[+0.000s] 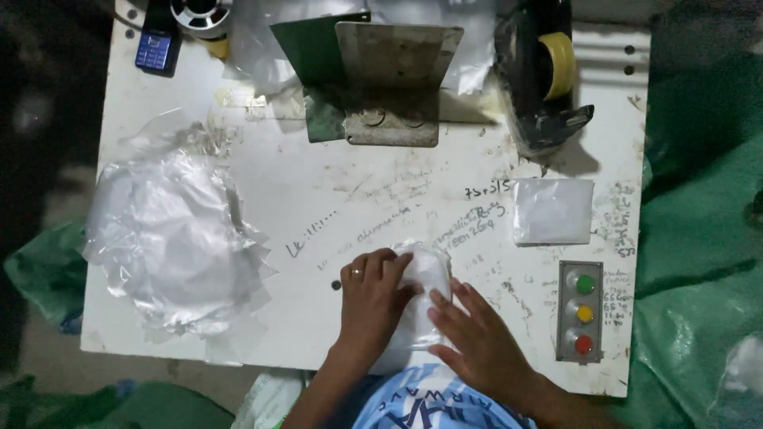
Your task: Folding small plastic bags into a compact shape and placing them into a collection bag.
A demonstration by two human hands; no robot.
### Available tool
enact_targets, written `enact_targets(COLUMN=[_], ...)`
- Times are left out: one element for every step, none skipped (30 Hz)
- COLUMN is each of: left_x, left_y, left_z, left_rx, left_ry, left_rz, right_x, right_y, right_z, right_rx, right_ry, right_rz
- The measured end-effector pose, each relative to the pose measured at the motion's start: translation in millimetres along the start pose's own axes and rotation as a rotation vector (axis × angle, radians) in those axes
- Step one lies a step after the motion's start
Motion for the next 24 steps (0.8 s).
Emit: enact_targets(left_x=[-3, -5, -2, 0, 4, 6, 3, 0, -4, -8, -12, -16, -22, -26, -25, -25, -26, -26, -22, -24, -25, -25, -28, -30], left_y=[2, -3, -4, -4, 0, -2, -5, -5, -9, -13, -13, -17, -20, -14, -13, -12, -13, -8, -3, -5, -2, 1, 2, 0], left_z=[-3, -4, -6, -8, -7, -5, -1, 0, 10, 19, 18, 19, 20, 19, 14, 8, 8, 10, 9, 8, 5, 2, 3, 4], left_rx=[0.05, 0.052, 0.019, -0.015, -0.013, -0.057, -0.108, -0.112, -0.104, -0.096, -0.094, -0.067, -0.043, -0.045, -0.061, -0.077, -0.082, -0.061, -0.032, -0.03, -0.024, -0.019, -0.025, -0.058], left_ry=[0.038, 0.049, 0.046, 0.043, 0.033, 0.014, 0.013, 0.021, -0.062, -0.144, -0.138, -0.148, -0.17, -0.176, -0.139, -0.102, -0.089, -0.102, -0.122, -0.118, -0.095, -0.072, -0.062, -0.063], left_rz=[0.006, 0.002, 0.022, 0.041, 0.051, -0.009, -0.07, -0.063, -0.107, -0.151, -0.154, -0.179, -0.213, -0.227, -0.26, -0.292, -0.291, -0.238, -0.181, -0.176, -0.121, -0.066, -0.074, -0.101], right_x=[-4, -8, -9, -10, -7, 0, -4, -3, -7, -13, -13, -13, -16, -11, -9, -8, -6, 9, 24, 24, 22, 20, 18, 10], right_y=[-15, -21, -32, -43, -34, -12, 5, 4, 3, 4, -4, -18, -33, -23, -24, -25, -28, -15, -5, -5, -9, -14, -13, -14], right_z=[-9, -6, -6, -6, -8, 6, 21, 24, 40, 56, 67, 77, 86, 79, 81, 80, 78, 67, 53, 55, 56, 58, 56, 67], right_rx=[-0.178, -0.168, -0.169, -0.169, -0.18, 0.109, 0.404, 0.4, 0.35, 0.297, 0.303, 0.302, 0.302, 0.309, 0.361, 0.413, 0.413, 0.272, 0.13, 0.13, 0.141, 0.152, 0.158, 0.251], right_ry=[0.113, 0.118, 0.157, 0.196, 0.196, 0.001, -0.189, -0.182, -0.318, -0.454, -0.453, -0.462, -0.484, -0.498, -0.578, -0.658, -0.653, -0.474, -0.291, -0.283, -0.29, -0.297, -0.299, -0.445], right_rz=[-0.104, -0.109, -0.156, -0.202, -0.194, -0.051, 0.076, 0.066, 0.099, 0.131, 0.128, 0.043, -0.035, -0.033, -0.147, -0.262, -0.276, -0.181, -0.075, -0.076, -0.106, -0.137, -0.149, -0.155])
Point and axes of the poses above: each hand's wrist, its own x-axis towards the middle knuckle, its own y-axis out of the back of the hand, z = x × y, the point moved 10 cm from there along x, towards the middle knuckle, and after that the axes turned 3 degrees about y, right-handed, at the moved point
